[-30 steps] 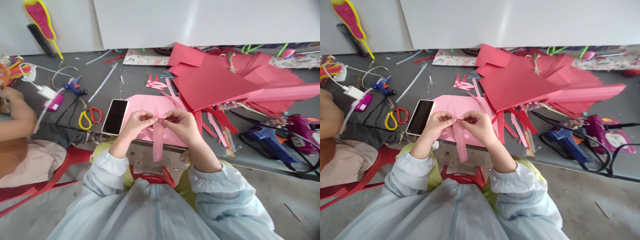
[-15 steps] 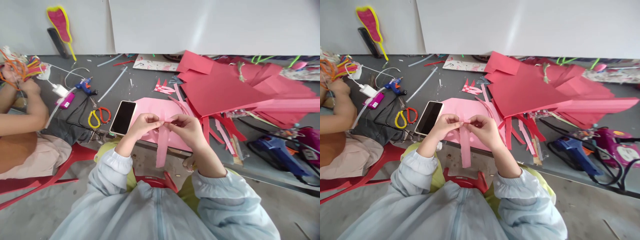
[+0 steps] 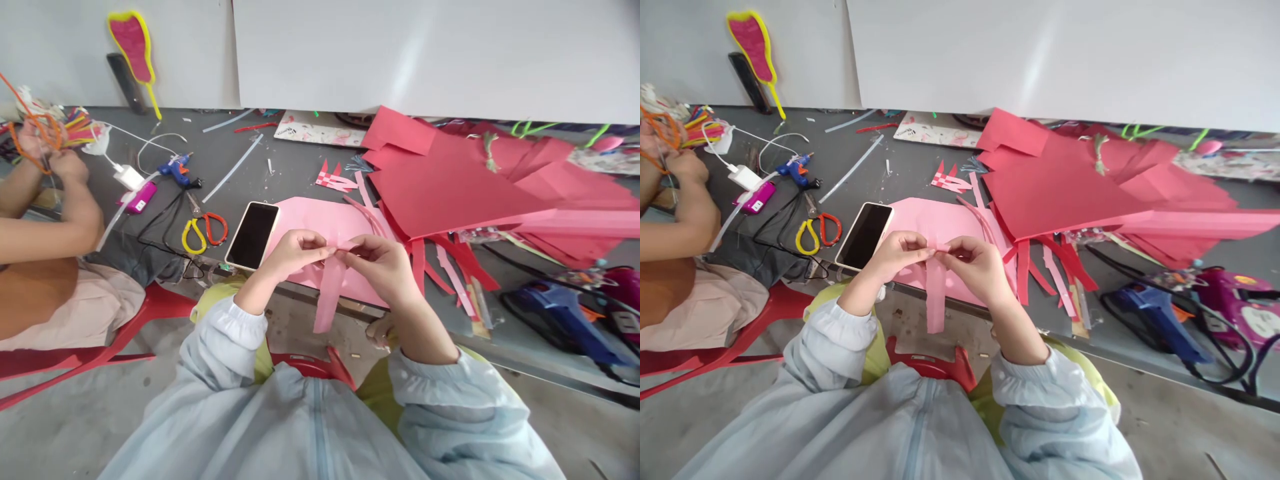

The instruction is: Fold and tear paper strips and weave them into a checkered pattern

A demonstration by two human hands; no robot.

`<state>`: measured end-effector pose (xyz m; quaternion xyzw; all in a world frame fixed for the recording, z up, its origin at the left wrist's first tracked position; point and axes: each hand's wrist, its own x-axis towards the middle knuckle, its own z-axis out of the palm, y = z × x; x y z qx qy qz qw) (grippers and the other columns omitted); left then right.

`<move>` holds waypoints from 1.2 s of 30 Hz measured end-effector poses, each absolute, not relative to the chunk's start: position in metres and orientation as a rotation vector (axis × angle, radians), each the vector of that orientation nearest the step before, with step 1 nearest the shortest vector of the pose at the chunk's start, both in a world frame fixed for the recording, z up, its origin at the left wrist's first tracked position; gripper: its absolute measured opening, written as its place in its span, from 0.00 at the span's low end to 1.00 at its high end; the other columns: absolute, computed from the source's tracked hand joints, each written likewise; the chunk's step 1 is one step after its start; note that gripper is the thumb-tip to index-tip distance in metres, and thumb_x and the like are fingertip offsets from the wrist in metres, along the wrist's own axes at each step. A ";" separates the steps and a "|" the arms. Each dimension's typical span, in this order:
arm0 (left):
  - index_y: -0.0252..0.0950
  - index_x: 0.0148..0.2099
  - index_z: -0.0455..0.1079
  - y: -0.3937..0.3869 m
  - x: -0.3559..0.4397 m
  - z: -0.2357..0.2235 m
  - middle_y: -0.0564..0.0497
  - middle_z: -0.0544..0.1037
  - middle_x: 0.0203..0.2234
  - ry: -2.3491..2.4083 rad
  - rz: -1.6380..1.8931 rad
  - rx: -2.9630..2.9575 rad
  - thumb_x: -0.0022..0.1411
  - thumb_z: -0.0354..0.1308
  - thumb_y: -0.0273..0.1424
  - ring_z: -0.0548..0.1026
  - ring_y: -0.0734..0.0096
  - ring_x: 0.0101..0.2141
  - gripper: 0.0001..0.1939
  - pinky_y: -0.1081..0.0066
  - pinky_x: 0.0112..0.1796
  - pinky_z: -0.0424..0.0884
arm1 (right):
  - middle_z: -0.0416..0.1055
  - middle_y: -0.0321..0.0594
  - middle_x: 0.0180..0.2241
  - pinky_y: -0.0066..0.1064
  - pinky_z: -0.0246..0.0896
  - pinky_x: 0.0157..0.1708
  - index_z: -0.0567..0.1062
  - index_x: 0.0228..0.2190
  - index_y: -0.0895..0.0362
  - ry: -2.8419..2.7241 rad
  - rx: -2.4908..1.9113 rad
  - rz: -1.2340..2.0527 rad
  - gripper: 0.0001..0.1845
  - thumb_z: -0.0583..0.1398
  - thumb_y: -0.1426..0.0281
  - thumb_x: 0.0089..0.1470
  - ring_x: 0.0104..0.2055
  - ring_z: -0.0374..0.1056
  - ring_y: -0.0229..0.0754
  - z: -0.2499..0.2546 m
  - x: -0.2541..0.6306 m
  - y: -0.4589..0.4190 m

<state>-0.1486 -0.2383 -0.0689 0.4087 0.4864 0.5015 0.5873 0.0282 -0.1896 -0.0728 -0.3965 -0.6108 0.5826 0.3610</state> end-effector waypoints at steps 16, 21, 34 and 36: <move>0.32 0.27 0.72 -0.238 -0.146 -0.069 0.56 0.73 0.21 1.123 1.139 0.989 0.42 0.77 0.41 0.71 0.78 0.24 0.21 0.74 0.29 0.70 | 0.76 0.37 0.24 0.31 0.66 0.26 0.79 0.25 0.56 -1.595 -1.042 1.475 0.12 0.72 0.62 0.41 0.24 0.70 0.38 -0.074 0.033 -0.191; 0.32 0.27 0.71 -0.238 -0.145 -0.069 0.55 0.73 0.22 1.132 1.147 1.010 0.43 0.76 0.43 0.71 0.77 0.25 0.22 0.74 0.29 0.70 | 0.77 0.38 0.24 0.32 0.68 0.26 0.79 0.25 0.56 -1.599 -1.035 1.457 0.13 0.73 0.61 0.40 0.24 0.71 0.39 -0.072 0.034 -0.191; 0.32 0.26 0.71 -0.238 -0.141 -0.065 0.54 0.73 0.22 1.168 1.176 1.008 0.41 0.77 0.44 0.71 0.76 0.26 0.23 0.73 0.29 0.68 | 0.76 0.38 0.23 0.31 0.66 0.26 0.79 0.24 0.56 -1.589 -1.044 1.467 0.13 0.73 0.61 0.40 0.24 0.70 0.38 -0.072 0.035 -0.191; 0.32 0.26 0.71 -0.238 -0.142 -0.065 0.54 0.73 0.23 1.169 1.183 1.007 0.41 0.76 0.43 0.71 0.77 0.26 0.23 0.73 0.29 0.68 | 0.76 0.38 0.24 0.31 0.66 0.27 0.79 0.25 0.56 -1.582 -1.031 1.487 0.13 0.73 0.61 0.41 0.25 0.71 0.38 -0.073 0.036 -0.190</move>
